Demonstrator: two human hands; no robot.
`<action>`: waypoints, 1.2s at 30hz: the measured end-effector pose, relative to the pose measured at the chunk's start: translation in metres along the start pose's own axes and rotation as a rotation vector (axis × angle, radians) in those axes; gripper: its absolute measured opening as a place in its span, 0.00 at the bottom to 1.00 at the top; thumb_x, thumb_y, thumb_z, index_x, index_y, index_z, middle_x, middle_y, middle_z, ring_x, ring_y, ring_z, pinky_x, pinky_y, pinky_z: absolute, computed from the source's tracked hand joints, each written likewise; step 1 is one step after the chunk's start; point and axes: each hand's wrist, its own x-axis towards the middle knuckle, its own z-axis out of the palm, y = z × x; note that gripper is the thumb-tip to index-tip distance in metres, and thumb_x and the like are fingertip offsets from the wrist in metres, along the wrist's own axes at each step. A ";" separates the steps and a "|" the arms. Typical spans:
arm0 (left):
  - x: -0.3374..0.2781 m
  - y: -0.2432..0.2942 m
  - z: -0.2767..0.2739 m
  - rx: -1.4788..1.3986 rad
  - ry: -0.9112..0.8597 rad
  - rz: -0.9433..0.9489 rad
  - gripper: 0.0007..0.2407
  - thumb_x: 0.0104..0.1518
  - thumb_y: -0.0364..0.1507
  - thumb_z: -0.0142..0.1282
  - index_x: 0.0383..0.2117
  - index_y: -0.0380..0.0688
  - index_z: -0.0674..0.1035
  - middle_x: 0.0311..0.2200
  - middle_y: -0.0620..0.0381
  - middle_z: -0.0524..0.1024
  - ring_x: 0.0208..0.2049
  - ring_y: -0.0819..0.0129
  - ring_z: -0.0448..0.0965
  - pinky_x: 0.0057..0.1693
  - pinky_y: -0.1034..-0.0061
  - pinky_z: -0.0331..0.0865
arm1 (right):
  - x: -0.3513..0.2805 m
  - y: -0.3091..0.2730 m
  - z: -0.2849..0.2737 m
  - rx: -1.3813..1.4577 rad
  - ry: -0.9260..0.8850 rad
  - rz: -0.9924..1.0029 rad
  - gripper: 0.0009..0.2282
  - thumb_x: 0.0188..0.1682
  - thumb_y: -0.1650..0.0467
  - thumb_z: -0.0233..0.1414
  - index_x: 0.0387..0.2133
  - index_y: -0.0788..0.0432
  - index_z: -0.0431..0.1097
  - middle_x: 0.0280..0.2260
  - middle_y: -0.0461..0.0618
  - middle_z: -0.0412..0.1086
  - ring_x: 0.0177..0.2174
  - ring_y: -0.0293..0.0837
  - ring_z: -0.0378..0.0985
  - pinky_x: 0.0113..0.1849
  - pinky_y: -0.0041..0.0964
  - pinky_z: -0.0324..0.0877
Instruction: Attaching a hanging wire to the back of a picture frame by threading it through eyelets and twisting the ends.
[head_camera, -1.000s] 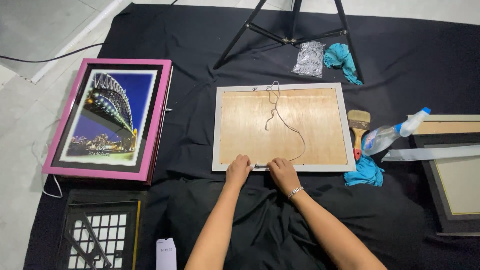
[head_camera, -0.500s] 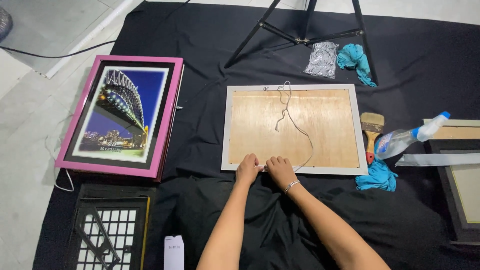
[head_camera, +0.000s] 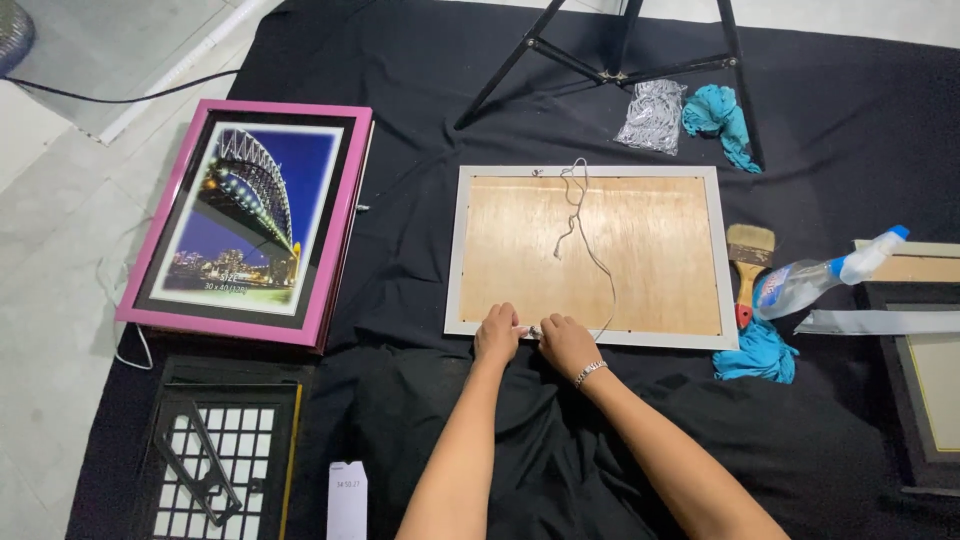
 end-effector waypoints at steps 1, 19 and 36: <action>0.000 0.000 0.000 0.000 0.001 0.000 0.11 0.58 0.37 0.61 0.34 0.54 0.69 0.37 0.61 0.68 0.48 0.51 0.80 0.52 0.58 0.75 | -0.003 -0.004 -0.008 0.000 0.001 0.000 0.07 0.47 0.64 0.52 0.33 0.52 0.66 0.30 0.48 0.66 0.34 0.51 0.78 0.33 0.43 0.76; -0.002 0.002 0.008 0.010 0.080 0.372 0.09 0.52 0.37 0.61 0.34 0.52 0.77 0.33 0.56 0.71 0.42 0.50 0.80 0.49 0.59 0.74 | -0.016 0.015 -0.023 0.306 0.334 0.199 0.07 0.50 0.69 0.57 0.40 0.48 0.69 0.30 0.43 0.66 0.34 0.46 0.75 0.41 0.39 0.72; 0.010 -0.003 0.023 0.190 0.317 0.517 0.03 0.55 0.30 0.61 0.29 0.51 0.77 0.26 0.62 0.71 0.34 0.62 0.80 0.42 0.69 0.71 | -0.011 0.022 -0.036 0.529 0.122 0.245 0.09 0.47 0.63 0.59 0.40 0.44 0.75 0.28 0.45 0.69 0.35 0.49 0.76 0.42 0.43 0.72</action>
